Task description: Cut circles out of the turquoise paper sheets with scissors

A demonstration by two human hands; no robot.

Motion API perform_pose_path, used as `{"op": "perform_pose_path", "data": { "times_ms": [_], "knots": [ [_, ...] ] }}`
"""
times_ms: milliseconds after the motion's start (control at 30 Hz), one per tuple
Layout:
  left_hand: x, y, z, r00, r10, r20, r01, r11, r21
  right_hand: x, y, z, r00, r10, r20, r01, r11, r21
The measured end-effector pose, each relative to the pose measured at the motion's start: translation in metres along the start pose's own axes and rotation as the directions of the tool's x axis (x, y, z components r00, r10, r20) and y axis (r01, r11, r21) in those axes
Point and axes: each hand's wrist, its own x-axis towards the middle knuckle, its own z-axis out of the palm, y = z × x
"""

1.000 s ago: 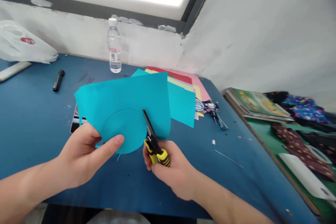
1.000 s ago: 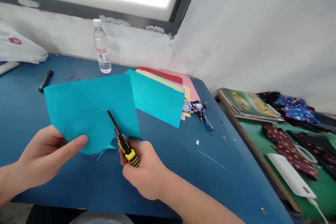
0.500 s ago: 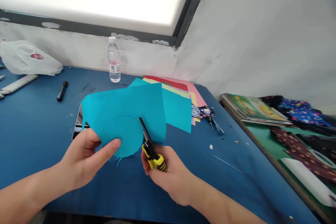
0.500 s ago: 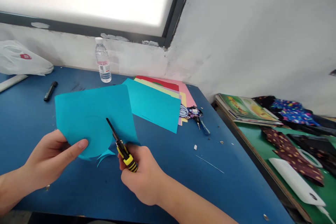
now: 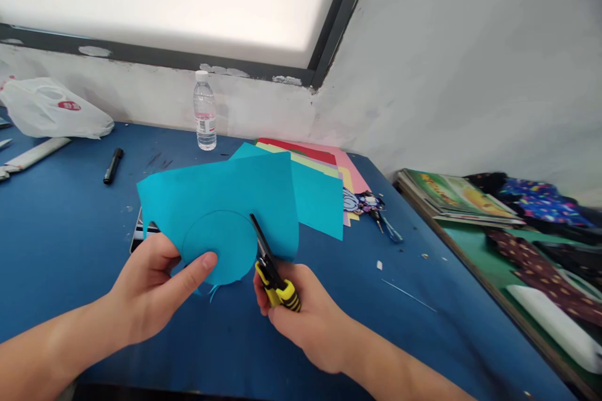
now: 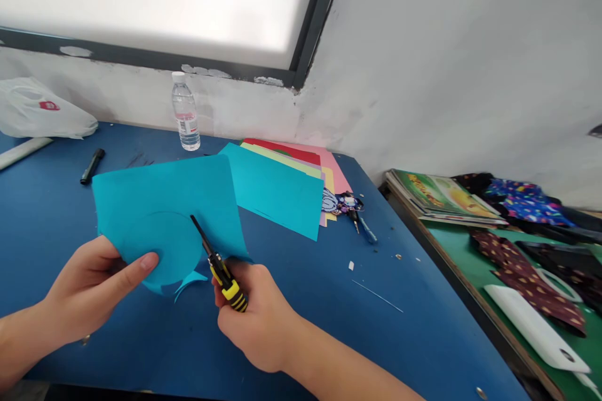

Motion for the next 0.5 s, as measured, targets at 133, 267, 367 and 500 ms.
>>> {"op": "perform_pose_path", "data": {
  "times_ms": [133,267,367,500],
  "knots": [
    [-0.0002,-0.0031,0.0006,1.0,0.004,-0.009,-0.004,1.0,0.0,-0.0001,-0.0019,0.0006,1.0,-0.01,-0.006,0.01,1.0,-0.007],
    [0.0011,-0.0058,0.0003,0.998,0.056,-0.004,-0.056,0.997,0.049,-0.0007,-0.0024,0.0005,1.0,-0.015,-0.003,0.015,1.0,-0.021],
    [0.0032,-0.0082,-0.0016,0.995,0.095,0.016,-0.096,0.991,0.095,-0.0002,-0.0017,0.0002,1.0,-0.021,-0.013,0.021,1.0,-0.024],
    [0.0064,-0.0094,-0.0058,0.985,0.161,0.055,-0.169,0.964,0.206,0.0017,0.0011,-0.0006,1.0,-0.01,0.0,0.01,1.0,-0.006]
  ]
}}
